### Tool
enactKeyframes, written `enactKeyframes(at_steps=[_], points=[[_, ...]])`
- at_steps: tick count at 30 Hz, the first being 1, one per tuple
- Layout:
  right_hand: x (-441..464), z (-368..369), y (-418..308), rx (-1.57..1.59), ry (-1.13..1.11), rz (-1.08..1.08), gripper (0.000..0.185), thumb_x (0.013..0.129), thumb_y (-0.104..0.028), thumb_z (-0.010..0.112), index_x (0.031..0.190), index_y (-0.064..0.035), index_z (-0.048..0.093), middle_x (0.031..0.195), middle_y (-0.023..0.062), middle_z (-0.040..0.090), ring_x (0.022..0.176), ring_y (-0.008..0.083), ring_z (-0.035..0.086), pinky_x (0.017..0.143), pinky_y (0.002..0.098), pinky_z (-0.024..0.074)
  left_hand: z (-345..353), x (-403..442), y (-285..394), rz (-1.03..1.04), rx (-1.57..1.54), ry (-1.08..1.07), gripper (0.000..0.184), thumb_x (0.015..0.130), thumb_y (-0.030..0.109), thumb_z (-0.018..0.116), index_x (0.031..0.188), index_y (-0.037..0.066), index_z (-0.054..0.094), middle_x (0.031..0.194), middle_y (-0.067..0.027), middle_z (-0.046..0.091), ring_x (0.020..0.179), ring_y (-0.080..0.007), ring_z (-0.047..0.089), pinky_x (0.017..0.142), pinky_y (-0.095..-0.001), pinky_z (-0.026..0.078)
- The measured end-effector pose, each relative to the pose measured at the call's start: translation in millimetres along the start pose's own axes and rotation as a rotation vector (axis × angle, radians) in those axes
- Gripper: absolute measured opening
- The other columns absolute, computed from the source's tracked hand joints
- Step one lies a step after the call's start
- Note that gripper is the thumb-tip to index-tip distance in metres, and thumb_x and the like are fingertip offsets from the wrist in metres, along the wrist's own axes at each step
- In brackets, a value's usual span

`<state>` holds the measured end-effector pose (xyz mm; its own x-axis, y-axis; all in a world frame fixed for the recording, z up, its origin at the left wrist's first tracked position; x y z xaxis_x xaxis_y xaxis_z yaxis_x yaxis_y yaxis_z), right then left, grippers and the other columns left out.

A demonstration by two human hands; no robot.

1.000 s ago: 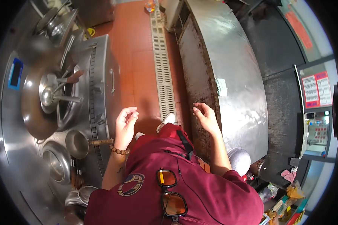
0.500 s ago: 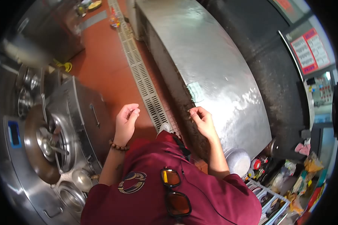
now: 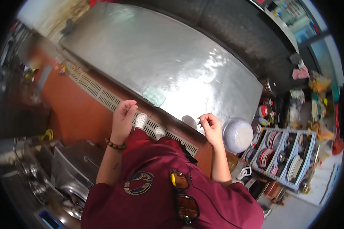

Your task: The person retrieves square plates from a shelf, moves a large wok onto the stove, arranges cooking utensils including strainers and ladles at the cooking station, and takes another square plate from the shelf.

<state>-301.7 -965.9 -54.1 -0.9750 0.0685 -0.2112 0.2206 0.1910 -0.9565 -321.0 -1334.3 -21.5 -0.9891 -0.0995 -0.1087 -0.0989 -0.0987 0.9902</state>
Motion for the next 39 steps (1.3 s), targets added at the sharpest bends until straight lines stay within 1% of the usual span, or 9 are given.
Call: enactKeyframes(at_steps=[5,10,14,15,19,25,28,37,39], points=[[-35.0,-34.9,4.6,0.058,0.246,0.005,0.011,0.097,-0.011,0.066,0.096,-0.0001,0.066,0.083,-0.0004,0.066,0.075,0.0064,0.059,0.069,0.0238,0.0481,55.0,59.3,6.7,-0.015,0.038,-0.245,0.018,0.101,0.008,0.060,0.116,-0.002,0.061,0.097,0.0001,0.063,0.086,-0.0044,0.056,0.078,-0.0207,0.047],[-78.5,-32.7,-0.3,0.126,0.481,0.040,0.011,0.097,-0.011,0.067,0.098,-0.0004,0.066,0.084,-0.0024,0.064,0.076,0.0044,0.056,0.069,0.0218,0.0462,97.2,99.0,9.1,0.000,0.029,-0.489,0.018,0.102,0.008,0.060,0.116,-0.003,0.060,0.095,0.0009,0.062,0.084,-0.0038,0.055,0.077,-0.0204,0.046],[-109.2,-17.7,0.1,0.167,0.646,0.066,0.011,0.097,-0.011,0.068,0.098,-0.0001,0.066,0.084,-0.0030,0.064,0.076,0.0043,0.055,0.070,0.0216,0.0461,120.3,119.1,13.9,0.000,-0.023,-0.665,0.017,0.102,0.008,0.060,0.116,-0.002,0.061,0.096,-0.0004,0.063,0.088,-0.0053,0.056,0.080,-0.0217,0.047],[-117.0,-13.5,-1.7,0.164,0.685,0.069,0.011,0.097,-0.011,0.068,0.098,-0.0001,0.066,0.084,-0.0030,0.064,0.076,0.0043,0.055,0.070,0.0215,0.0461,124.4,121.9,13.6,-0.025,-0.010,-0.704,0.017,0.101,0.008,0.060,0.115,-0.001,0.061,0.098,-0.0014,0.063,0.090,-0.0065,0.056,0.083,-0.0228,0.047],[-153.8,6.9,-9.7,0.184,0.846,0.086,0.010,0.097,-0.010,0.068,0.097,-0.0002,0.066,0.084,-0.0028,0.064,0.077,0.0043,0.055,0.070,0.0214,0.0461,147.3,122.3,7.3,-0.081,-0.010,-0.858,0.017,0.101,0.009,0.061,0.115,0.000,0.062,0.100,-0.0019,0.063,0.093,-0.0079,0.058,0.086,-0.0246,0.048],[-222.6,37.3,1.0,0.219,1.100,0.091,0.007,0.097,-0.007,0.067,0.097,-0.0006,0.065,0.084,-0.0033,0.063,0.075,0.0036,0.054,0.069,0.0211,0.0450,186.3,94.5,-13.8,-0.113,0.023,-1.084,0.015,0.100,0.010,0.062,0.112,0.001,0.062,0.102,-0.0026,0.064,0.095,-0.0093,0.059,0.087,-0.0262,0.049],[-263.6,47.5,9.1,0.254,1.215,0.119,0.008,0.098,-0.008,0.066,0.099,-0.0007,0.065,0.086,-0.0013,0.064,0.078,0.0058,0.057,0.072,0.0215,0.0466,210.2,67.0,-21.0,-0.120,0.050,-1.182,0.013,0.100,0.011,0.062,0.110,0.001,0.062,0.101,-0.0027,0.065,0.095,-0.0095,0.060,0.087,-0.0269,0.050],[-372.2,49.7,28.5,0.249,1.522,0.172,0.007,0.097,-0.008,0.066,0.098,-0.0011,0.066,0.085,-0.0021,0.064,0.078,0.0045,0.057,0.072,0.0207,0.0463,286.5,-45.4,-34.0,-0.146,0.100,-1.478,0.009,0.101,0.010,0.061,0.105,0.002,0.062,0.099,-0.0016,0.065,0.092,-0.0080,0.059,0.085,-0.0252,0.049],[-394.2,42.5,30.6,0.261,1.568,0.158,0.006,0.097,-0.007,0.067,0.098,-0.0006,0.066,0.084,-0.0040,0.062,0.074,0.0022,0.053,0.068,0.0190,0.0435,304.1,-74.7,-34.5,-0.158,0.103,-1.522,0.009,0.101,0.010,0.061,0.106,0.002,0.062,0.098,-0.0012,0.065,0.091,-0.0076,0.058,0.084,-0.0246,0.048]])
Point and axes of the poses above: each hand's wrist, its own x-axis towards the middle knuckle, its own z-axis out of the palm, y = z × x, the point moved 9 cm from there along x, towards the middle knuckle
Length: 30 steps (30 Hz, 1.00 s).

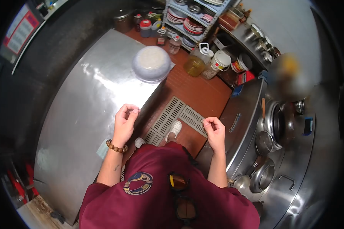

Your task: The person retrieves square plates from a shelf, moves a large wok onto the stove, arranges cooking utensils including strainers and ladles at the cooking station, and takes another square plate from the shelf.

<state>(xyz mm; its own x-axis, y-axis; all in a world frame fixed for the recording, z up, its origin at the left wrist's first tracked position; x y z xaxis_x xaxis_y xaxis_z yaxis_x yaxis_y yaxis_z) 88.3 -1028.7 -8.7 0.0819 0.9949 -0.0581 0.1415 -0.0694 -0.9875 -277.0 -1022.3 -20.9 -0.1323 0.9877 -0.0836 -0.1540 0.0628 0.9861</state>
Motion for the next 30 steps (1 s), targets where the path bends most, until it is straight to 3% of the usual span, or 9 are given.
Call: enactKeyframes(at_steps=[7,13,19,30], points=[[55.1,-70.4,7.7,0.108,0.056,-0.028,0.005,0.097,-0.003,0.066,0.100,0.0008,0.066,0.084,-0.0039,0.062,0.073,0.0008,0.053,0.066,0.0177,0.0428,100.4,56.5,9.1,-0.006,0.023,-0.089,0.010,0.101,0.012,0.062,0.105,0.003,0.063,0.099,-0.0018,0.065,0.089,-0.0085,0.058,0.084,-0.0252,0.048],[111.6,-134.7,1.8,0.115,0.058,-0.073,0.006,0.097,-0.001,0.064,0.102,0.0016,0.066,0.087,-0.0006,0.065,0.079,0.0037,0.058,0.072,0.0198,0.0469,187.7,99.3,13.4,0.023,0.038,-0.138,0.011,0.101,0.013,0.062,0.106,0.003,0.062,0.100,-0.0027,0.066,0.091,-0.0094,0.059,0.085,-0.0258,0.048],[149.3,-194.4,2.8,0.144,0.068,-0.049,0.005,0.098,-0.004,0.063,0.101,-0.0006,0.065,0.086,0.0014,0.065,0.078,0.0061,0.059,0.071,0.0217,0.0482,263.5,132.8,9.9,0.016,0.029,-0.214,0.010,0.100,0.011,0.062,0.106,0.002,0.061,0.100,-0.0026,0.064,0.093,-0.0092,0.058,0.087,-0.0262,0.048],[205.3,-216.9,13.3,0.181,0.059,-0.022,0.006,0.098,-0.004,0.062,0.102,-0.0010,0.065,0.088,0.0009,0.066,0.080,0.0068,0.060,0.073,0.0224,0.0485,307.8,172.4,0.8,0.039,0.069,-0.210,0.010,0.102,0.015,0.061,0.101,0.005,0.061,0.100,-0.0040,0.066,0.089,-0.0101,0.058,0.083,-0.0265,0.047]])
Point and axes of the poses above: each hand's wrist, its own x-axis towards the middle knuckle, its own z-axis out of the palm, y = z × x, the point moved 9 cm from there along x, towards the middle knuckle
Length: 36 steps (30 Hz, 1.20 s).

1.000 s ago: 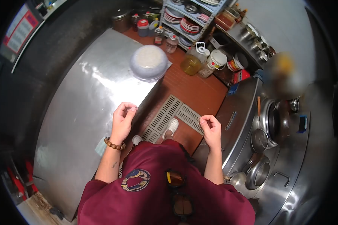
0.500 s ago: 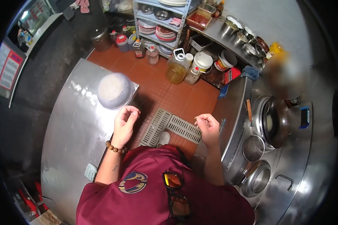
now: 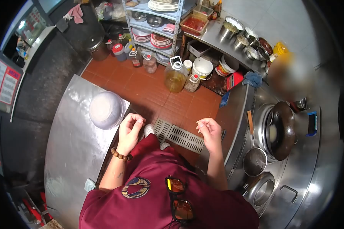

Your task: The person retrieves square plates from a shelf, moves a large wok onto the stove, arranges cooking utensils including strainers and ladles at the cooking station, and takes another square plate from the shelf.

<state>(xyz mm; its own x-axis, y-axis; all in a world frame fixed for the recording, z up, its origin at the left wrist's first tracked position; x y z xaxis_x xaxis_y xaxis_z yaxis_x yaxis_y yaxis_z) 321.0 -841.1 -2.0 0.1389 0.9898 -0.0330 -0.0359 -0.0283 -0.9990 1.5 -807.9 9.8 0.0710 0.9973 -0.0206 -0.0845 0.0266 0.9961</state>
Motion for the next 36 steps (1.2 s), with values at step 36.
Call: enactKeyframes(at_steps=[36], points=[[359.5,76.0,-39.8,-0.138,-0.054,-0.047,0.011,0.099,-0.010,0.061,0.104,-0.0009,0.066,0.086,0.0018,0.066,0.073,0.0056,0.057,0.067,0.0209,0.0457,-21.5,353.2,-2.4,0.084,-0.126,0.052,0.002,0.099,0.007,0.063,0.098,0.004,0.062,0.088,0.0050,0.057,0.080,-0.0033,0.048,0.074,-0.0207,0.042]])
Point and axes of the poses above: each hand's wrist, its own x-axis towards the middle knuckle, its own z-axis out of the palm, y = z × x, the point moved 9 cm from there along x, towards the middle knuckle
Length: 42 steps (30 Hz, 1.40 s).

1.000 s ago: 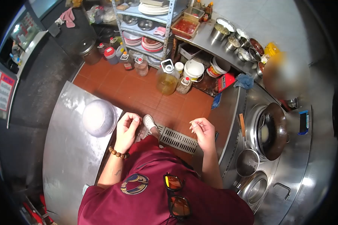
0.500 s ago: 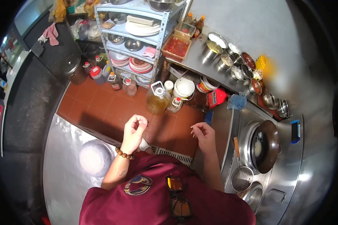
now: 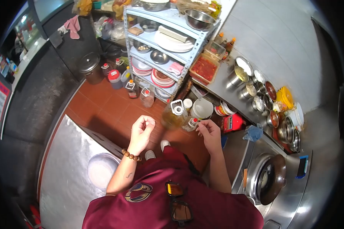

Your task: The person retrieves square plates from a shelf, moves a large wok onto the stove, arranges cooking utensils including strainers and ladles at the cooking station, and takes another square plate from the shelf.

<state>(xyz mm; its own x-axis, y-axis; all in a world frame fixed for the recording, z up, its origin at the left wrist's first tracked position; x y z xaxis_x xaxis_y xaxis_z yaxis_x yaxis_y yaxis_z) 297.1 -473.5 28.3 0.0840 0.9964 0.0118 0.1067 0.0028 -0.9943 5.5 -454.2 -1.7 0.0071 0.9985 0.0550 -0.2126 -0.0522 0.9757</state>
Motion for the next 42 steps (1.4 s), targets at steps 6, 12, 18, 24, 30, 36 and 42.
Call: enactKeyframes(at_steps=[6,12,18,24,30,36,42], points=[[62.0,38.8,-1.5,0.104,-0.079,-0.004,0.015,0.099,-0.007,0.060,0.112,0.0001,0.064,0.090,0.0013,0.065,0.075,0.0053,0.057,0.068,0.0205,0.0454,-24.4,45.7,0.6,0.015,0.029,0.037,0.008,0.100,0.012,0.063,0.103,0.005,0.061,0.099,-0.0010,0.064,0.092,-0.0090,0.058,0.088,-0.0265,0.048],[164.4,70.4,2.8,0.166,-0.113,-0.007,0.030,0.096,-0.001,0.059,0.125,0.0042,0.056,0.095,0.0046,0.064,0.082,0.0086,0.058,0.073,0.0234,0.0477,-42.2,129.2,2.6,0.054,0.118,0.106,0.015,0.101,0.011,0.062,0.113,0.002,0.062,0.103,0.0001,0.063,0.094,-0.0074,0.058,0.088,-0.0250,0.047],[282.2,81.9,-1.3,0.158,-0.076,-0.068,0.050,0.095,-0.002,0.062,0.140,0.0077,0.045,0.099,0.0065,0.064,0.084,0.0093,0.059,0.073,0.0235,0.0475,-39.7,267.1,0.0,0.119,0.248,0.122,0.030,0.096,0.011,0.066,0.123,-0.001,0.062,0.104,-0.0032,0.063,0.092,-0.0089,0.059,0.081,-0.0257,0.051],[391.6,89.1,11.1,0.089,0.014,-0.080,0.079,0.095,-0.003,0.062,0.158,0.0074,0.015,0.110,0.0104,0.061,0.087,0.0107,0.058,0.075,0.0240,0.0496,-18.0,409.9,22.9,0.277,0.604,0.173,0.047,0.090,0.019,0.070,0.131,-0.001,0.059,0.115,-0.0181,0.063,0.095,-0.0264,0.066,0.080,-0.0372,0.055],[446.3,91.7,4.4,0.096,0.103,0.005,0.084,0.093,-0.001,0.062,0.157,0.0100,0.009,0.115,0.0140,0.059,0.090,0.0139,0.058,0.076,0.0247,0.0506,7.1,524.9,20.5,0.354,0.720,0.252,0.052,0.089,0.026,0.067,0.131,-0.003,0.059,0.113,-0.0231,0.064,0.103,-0.0382,0.062,0.091,-0.0442,0.050],[472.3,95.1,10.4,0.054,0.114,-0.115,0.050,0.091,0.000,0.063,0.131,0.0100,0.035,0.104,0.0153,0.056,0.067,0.0151,0.060,0.052,0.0289,0.0524,22.5,565.8,18.8,0.381,0.861,0.288,0.038,0.089,0.026,0.066,0.110,-0.005,0.065,0.097,-0.0226,0.063,0.090,-0.0378,0.062,0.082,-0.0437,0.051],[464.2,94.1,-17.0,-0.153,0.178,-0.235,0.032,0.087,-0.002,0.066,0.112,0.0078,0.047,0.080,0.0144,0.061,0.055,0.0210,0.063,0.050,0.0335,0.0499,21.3,571.0,16.5,0.382,0.703,0.445,0.029,0.080,0.019,0.070,0.098,-0.003,0.066,0.096,-0.0222,0.062,0.092,-0.0404,0.059,0.085,-0.0461,0.049]])
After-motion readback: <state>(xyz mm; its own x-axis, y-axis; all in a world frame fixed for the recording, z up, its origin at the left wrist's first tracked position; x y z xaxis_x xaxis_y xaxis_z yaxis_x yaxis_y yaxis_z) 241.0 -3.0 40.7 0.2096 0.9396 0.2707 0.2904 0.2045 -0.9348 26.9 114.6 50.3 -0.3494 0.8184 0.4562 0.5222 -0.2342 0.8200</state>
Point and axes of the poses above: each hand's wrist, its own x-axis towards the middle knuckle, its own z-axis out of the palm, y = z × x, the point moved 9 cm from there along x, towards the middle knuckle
